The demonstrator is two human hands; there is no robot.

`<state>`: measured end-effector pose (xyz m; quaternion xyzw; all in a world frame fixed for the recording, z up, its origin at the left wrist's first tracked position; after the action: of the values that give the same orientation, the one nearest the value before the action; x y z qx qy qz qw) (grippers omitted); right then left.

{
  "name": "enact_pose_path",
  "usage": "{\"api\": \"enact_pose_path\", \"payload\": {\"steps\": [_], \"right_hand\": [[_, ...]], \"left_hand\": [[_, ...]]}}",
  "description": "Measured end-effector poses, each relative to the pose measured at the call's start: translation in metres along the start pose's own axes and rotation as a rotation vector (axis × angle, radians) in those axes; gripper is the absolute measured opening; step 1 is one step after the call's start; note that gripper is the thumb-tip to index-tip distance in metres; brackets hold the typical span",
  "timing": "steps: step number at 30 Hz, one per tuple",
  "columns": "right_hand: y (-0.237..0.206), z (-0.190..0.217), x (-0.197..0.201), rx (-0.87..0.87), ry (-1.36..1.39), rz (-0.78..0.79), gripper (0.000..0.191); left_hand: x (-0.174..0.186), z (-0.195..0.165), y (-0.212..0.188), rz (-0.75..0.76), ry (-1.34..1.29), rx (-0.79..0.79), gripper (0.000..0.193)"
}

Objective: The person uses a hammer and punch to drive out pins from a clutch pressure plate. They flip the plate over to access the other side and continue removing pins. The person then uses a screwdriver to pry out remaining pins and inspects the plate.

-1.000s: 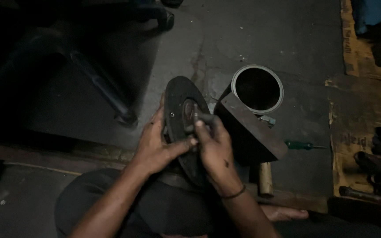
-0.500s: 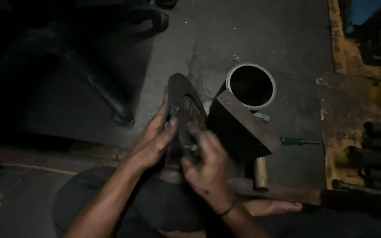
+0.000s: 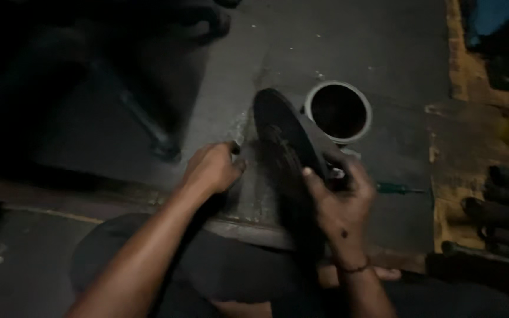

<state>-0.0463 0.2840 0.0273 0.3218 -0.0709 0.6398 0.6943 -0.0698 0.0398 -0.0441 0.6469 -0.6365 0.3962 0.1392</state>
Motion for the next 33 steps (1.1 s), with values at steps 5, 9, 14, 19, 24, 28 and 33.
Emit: {"api": "enact_pose_path", "payload": {"steps": [5, 9, 14, 19, 24, 28, 33], "right_hand": [[0.000, 0.000, 0.002, -0.126, 0.091, 0.044, 0.035], [0.000, 0.005, 0.006, -0.039, 0.103, 0.030, 0.032], [0.001, 0.005, 0.007, 0.023, 0.013, -0.003, 0.030], [0.001, 0.001, 0.006, -0.040, 0.014, -0.003, 0.022], [-0.004, -0.006, 0.011, -0.076, 0.017, -0.027, 0.022], [-0.005, -0.018, 0.006, -0.143, 0.100, 0.043, 0.028], [0.002, -0.015, 0.003, -0.250, 0.282, 0.110, 0.032]], "left_hand": [[-0.060, 0.017, 0.037, 0.275, 0.402, 0.027, 0.035], [-0.067, 0.025, 0.050, 0.019, 0.417, -0.202, 0.032], [-0.042, 0.035, 0.055, -0.168, -0.031, -0.108, 0.037], [-0.051, 0.051, 0.050, -0.086, -1.150, 0.605, 0.048], [-0.037, 0.045, 0.057, -0.145, -1.159, 0.513, 0.077], [0.001, 0.024, 0.082, -0.334, -0.817, -0.131, 0.079], [0.040, 0.007, 0.079, -0.381, -0.780, -0.543, 0.047]]}}
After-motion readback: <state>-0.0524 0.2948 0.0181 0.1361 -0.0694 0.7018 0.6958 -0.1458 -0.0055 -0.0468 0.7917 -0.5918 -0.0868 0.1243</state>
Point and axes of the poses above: each hand's wrist, its own y-axis towards the middle knuckle, its own x-axis out of the back of the hand, z = x × y, the point moved 7 cm from there along y, towards the middle knuckle, and after that the axes turned 11 degrees about -y, right-handed, at the moved point
